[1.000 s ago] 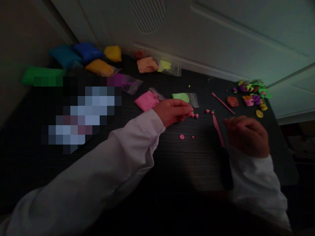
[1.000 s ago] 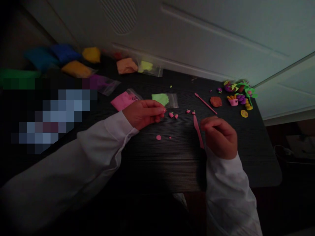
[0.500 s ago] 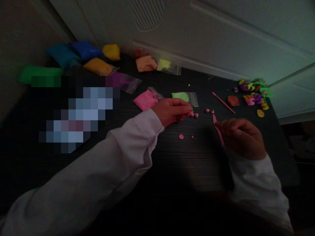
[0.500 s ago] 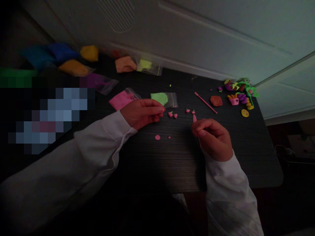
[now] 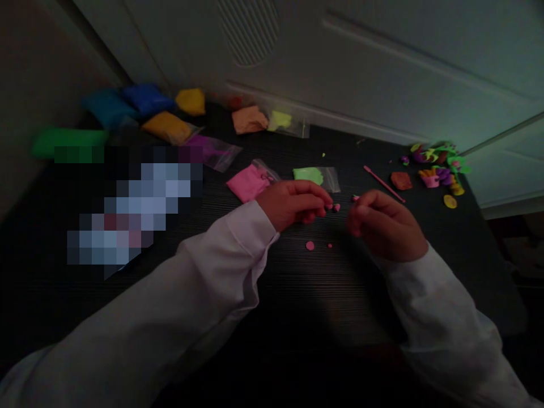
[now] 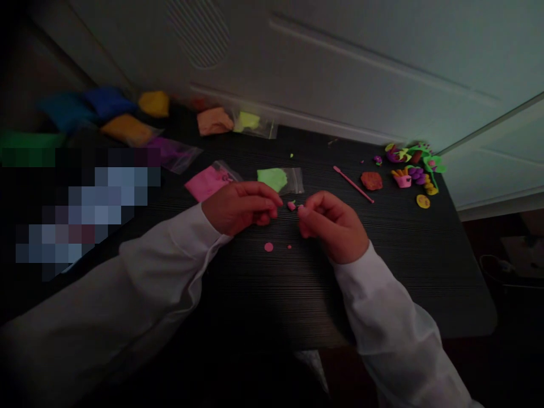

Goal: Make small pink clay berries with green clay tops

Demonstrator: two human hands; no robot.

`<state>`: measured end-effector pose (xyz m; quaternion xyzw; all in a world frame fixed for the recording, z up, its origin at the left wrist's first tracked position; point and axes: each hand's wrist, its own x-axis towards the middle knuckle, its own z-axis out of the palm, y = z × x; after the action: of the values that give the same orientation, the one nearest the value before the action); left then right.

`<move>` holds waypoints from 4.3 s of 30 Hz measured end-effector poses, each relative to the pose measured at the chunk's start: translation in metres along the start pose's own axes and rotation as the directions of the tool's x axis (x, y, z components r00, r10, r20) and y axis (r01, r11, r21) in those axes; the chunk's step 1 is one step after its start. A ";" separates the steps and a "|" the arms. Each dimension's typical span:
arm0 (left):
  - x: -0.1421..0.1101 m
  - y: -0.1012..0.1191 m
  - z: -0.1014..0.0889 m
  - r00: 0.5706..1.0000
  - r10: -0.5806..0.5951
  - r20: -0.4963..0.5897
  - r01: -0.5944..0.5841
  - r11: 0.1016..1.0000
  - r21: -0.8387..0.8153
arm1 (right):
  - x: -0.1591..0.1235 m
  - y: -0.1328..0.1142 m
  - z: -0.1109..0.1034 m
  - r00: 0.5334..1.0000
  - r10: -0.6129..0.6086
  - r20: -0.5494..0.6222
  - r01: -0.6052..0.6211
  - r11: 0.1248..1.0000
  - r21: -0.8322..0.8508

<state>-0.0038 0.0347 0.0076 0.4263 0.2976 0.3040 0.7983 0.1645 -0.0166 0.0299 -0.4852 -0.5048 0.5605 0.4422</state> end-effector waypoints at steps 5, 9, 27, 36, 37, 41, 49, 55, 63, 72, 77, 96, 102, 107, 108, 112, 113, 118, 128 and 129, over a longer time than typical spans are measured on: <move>-0.003 -0.002 0.003 0.995 -0.016 0.095 0.005 0.993 0.116 | 0.007 -0.002 0.012 0.989 0.134 0.059 -0.138 0.989 0.063; -0.007 0.000 0.006 0.999 0.023 0.043 -0.029 0.990 0.137 | 0.000 0.000 0.012 0.966 0.231 0.120 -0.245 0.962 0.119; -0.019 -0.004 0.011 0.946 0.323 -0.016 -0.264 0.799 0.541 | -0.002 0.000 0.009 0.916 0.381 0.125 -0.398 0.903 0.159; -0.020 -0.003 0.014 0.920 0.392 0.010 -0.316 0.725 0.613 | -0.002 0.001 0.010 0.910 0.398 0.117 -0.414 0.893 0.178; -0.020 -0.003 0.015 0.918 0.397 0.008 -0.318 0.722 0.615 | -0.002 0.000 0.010 0.908 0.401 0.118 -0.416 0.892 0.175; -0.020 -0.005 0.017 0.906 0.423 -0.015 -0.325 0.717 0.617 | -0.001 -0.001 0.011 0.904 0.410 0.121 -0.426 0.888 0.174; -0.018 -0.008 0.017 0.854 0.521 -0.004 -0.405 0.668 0.624 | -0.003 -0.002 0.011 0.905 0.410 0.113 -0.424 0.888 0.179; -0.019 -0.007 0.017 0.899 0.437 -0.021 -0.337 0.724 0.602 | -0.004 -0.002 0.011 0.903 0.413 0.115 -0.428 0.888 0.169; -0.020 -0.006 0.019 0.938 0.346 -0.019 -0.277 0.781 0.560 | -0.002 -0.002 0.010 0.924 0.368 0.102 -0.381 0.911 0.161; -0.020 -0.006 0.020 0.919 0.387 -0.078 -0.262 0.744 0.615 | -0.002 0.000 0.014 0.927 0.363 0.095 -0.374 0.912 0.168; -0.020 -0.005 0.019 0.930 0.363 -0.060 -0.251 0.746 0.617 | -0.002 0.001 0.013 0.923 0.368 0.109 -0.382 0.908 0.173; -0.015 -0.011 0.017 0.964 0.245 -0.106 -0.180 0.890 0.419 | -0.011 -0.003 0.024 0.964 -0.078 -0.253 -0.055 0.876 -0.479; -0.015 -0.009 0.017 0.964 0.249 -0.097 -0.188 0.888 0.419 | -0.011 -0.008 0.025 0.957 -0.089 -0.276 -0.095 0.802 -0.590; -0.014 -0.009 0.016 0.958 0.269 -0.096 -0.199 0.870 0.451 | -0.012 -0.010 0.022 0.977 -0.042 -0.211 -0.085 0.826 -0.558; -0.014 -0.009 0.016 0.958 0.269 -0.096 -0.198 0.867 0.457 | -0.013 -0.009 0.021 0.977 -0.056 -0.204 -0.068 0.832 -0.551; -0.014 -0.010 0.015 0.955 0.279 -0.100 -0.201 0.857 0.474 | -0.013 -0.007 0.022 0.965 -0.096 -0.246 -0.057 0.834 -0.549; -0.014 -0.010 0.015 0.954 0.282 -0.101 -0.203 0.857 0.474 | -0.013 -0.007 0.023 0.961 -0.091 -0.260 -0.070 0.833 -0.549; -0.015 -0.011 0.014 0.949 0.303 -0.089 -0.228 0.852 0.471 | -0.011 -0.010 0.022 0.964 -0.017 -0.265 -0.112 0.879 -0.463; -0.020 -0.011 0.019 0.947 0.296 -0.126 -0.206 0.859 0.469 | -0.008 -0.009 0.018 0.977 0.107 -0.186 -0.164 0.931 -0.326; -0.020 -0.011 0.019 0.949 0.290 -0.125 -0.203 0.864 0.462 | -0.008 -0.008 0.019 0.975 0.103 -0.197 -0.164 0.930 -0.329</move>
<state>0.0003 0.0055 0.0112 0.6003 0.3766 0.3673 0.6024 0.1473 -0.0262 0.0394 -0.6360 -0.5193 0.4474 0.3544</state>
